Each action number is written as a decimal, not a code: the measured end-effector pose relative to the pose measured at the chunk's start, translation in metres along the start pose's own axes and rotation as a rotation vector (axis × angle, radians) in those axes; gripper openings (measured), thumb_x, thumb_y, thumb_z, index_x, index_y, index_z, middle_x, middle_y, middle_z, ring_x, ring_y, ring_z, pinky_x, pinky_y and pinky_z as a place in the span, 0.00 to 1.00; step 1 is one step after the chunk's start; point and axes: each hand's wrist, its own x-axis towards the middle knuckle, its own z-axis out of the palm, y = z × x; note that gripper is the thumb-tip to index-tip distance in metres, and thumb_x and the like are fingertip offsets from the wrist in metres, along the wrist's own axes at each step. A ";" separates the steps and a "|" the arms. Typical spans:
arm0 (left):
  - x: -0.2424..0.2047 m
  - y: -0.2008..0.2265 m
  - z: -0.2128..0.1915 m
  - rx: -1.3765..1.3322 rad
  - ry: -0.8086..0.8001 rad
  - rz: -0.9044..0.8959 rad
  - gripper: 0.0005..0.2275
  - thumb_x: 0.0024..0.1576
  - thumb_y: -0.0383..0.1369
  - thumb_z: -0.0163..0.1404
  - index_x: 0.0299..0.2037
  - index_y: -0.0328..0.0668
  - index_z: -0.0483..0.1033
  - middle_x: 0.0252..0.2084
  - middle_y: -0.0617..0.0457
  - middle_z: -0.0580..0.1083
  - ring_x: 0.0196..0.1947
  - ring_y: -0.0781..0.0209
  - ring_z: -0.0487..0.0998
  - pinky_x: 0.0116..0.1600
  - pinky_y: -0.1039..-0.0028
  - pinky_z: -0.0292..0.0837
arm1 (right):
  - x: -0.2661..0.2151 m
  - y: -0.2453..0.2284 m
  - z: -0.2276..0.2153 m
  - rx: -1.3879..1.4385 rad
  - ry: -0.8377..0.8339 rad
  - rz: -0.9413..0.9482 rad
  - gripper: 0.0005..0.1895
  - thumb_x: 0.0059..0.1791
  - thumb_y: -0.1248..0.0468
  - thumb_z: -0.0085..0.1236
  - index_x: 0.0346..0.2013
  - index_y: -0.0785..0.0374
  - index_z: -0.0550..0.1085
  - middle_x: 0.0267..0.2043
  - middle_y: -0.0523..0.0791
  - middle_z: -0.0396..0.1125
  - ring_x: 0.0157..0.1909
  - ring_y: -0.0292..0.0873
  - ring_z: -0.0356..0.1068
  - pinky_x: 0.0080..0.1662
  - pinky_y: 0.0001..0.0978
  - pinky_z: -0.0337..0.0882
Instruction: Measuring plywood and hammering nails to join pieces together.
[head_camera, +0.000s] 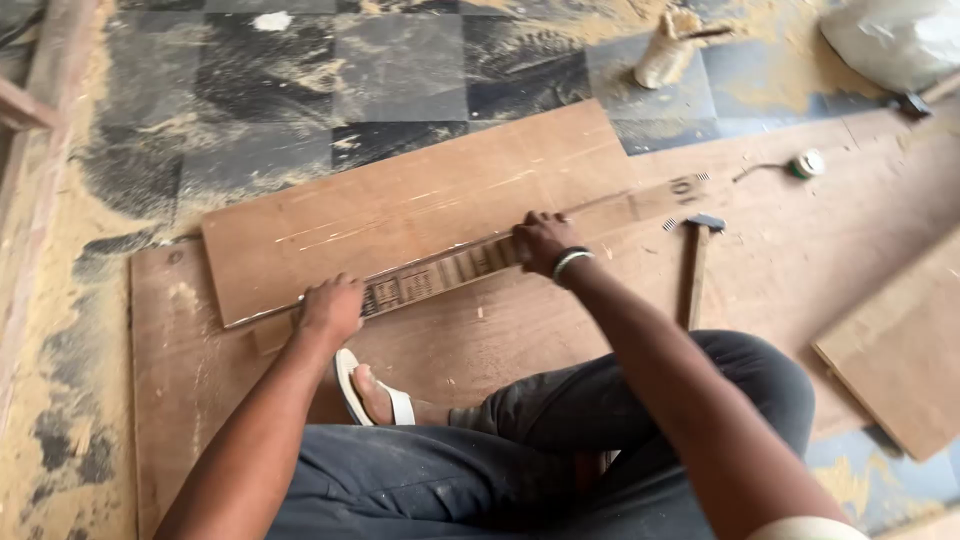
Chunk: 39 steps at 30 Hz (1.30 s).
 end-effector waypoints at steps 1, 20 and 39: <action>-0.004 -0.001 -0.009 0.006 -0.003 0.012 0.25 0.51 0.40 0.63 0.58 0.47 0.71 0.61 0.50 0.71 0.60 0.50 0.74 0.61 0.56 0.73 | 0.002 -0.004 0.007 0.005 0.000 0.013 0.35 0.34 0.53 0.78 0.54 0.47 0.74 0.58 0.45 0.64 0.63 0.53 0.62 0.63 0.54 0.60; -0.081 -0.177 0.071 -0.579 -0.153 -0.938 0.32 0.47 0.51 0.66 0.57 0.38 0.77 0.60 0.38 0.76 0.58 0.44 0.77 0.62 0.55 0.71 | -0.012 0.273 0.041 0.671 0.224 0.827 0.30 0.48 0.54 0.70 0.62 0.60 0.72 0.45 0.54 0.75 0.38 0.48 0.75 0.34 0.42 0.75; -0.011 -0.207 0.143 -0.719 0.111 -1.000 0.41 0.35 0.41 0.76 0.57 0.26 0.71 0.55 0.31 0.74 0.55 0.40 0.77 0.58 0.57 0.72 | -0.001 0.273 0.096 0.516 0.327 0.801 0.24 0.45 0.51 0.73 0.48 0.61 0.76 0.40 0.50 0.70 0.36 0.47 0.71 0.39 0.44 0.74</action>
